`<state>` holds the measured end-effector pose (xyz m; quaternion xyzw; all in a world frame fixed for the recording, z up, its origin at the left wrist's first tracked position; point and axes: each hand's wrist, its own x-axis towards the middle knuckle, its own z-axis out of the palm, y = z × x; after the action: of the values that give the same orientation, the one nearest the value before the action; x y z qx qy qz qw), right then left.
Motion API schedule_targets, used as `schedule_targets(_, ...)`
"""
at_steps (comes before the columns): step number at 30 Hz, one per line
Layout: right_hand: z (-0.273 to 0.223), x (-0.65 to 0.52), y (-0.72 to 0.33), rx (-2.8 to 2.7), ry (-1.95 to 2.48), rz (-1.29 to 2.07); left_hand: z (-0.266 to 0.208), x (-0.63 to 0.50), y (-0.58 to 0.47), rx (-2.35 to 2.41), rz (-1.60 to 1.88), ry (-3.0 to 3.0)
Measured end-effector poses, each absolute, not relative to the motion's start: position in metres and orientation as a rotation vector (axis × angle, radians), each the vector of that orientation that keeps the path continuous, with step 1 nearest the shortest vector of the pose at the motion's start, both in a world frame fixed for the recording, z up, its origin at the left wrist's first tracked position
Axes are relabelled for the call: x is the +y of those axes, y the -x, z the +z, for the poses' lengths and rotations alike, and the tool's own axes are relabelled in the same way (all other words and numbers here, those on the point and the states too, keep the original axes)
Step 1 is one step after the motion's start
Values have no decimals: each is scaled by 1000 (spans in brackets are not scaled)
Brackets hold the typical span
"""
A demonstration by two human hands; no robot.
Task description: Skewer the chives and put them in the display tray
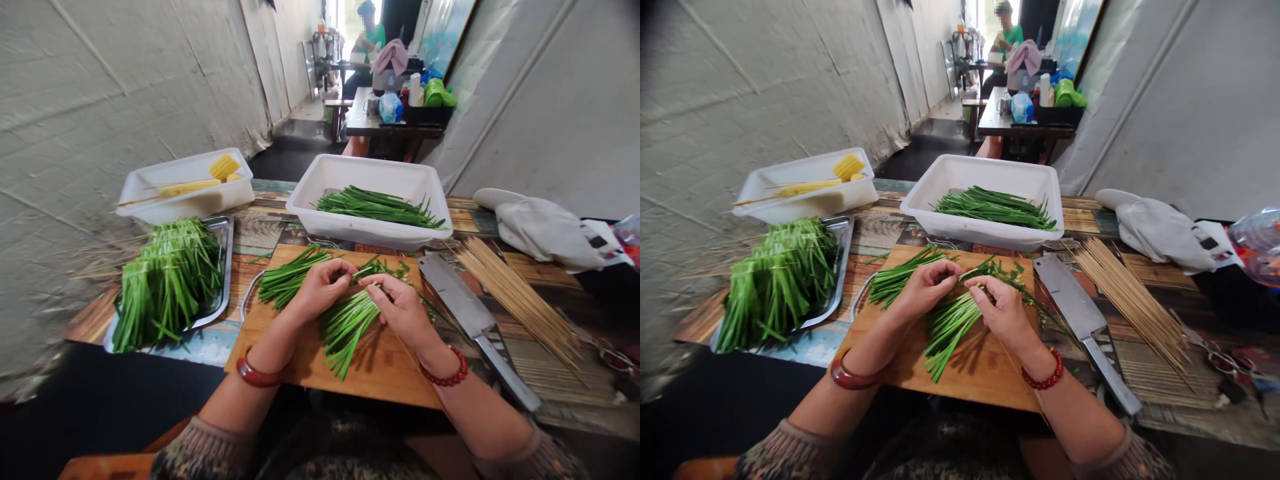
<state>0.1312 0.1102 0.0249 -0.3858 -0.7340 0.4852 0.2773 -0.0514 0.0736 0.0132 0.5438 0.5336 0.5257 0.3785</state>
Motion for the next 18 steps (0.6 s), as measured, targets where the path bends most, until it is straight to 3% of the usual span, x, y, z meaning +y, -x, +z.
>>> schedule_targets(18,31,111,-131,-1989,1004,1181,18,70,50,1290,1352,-1282)
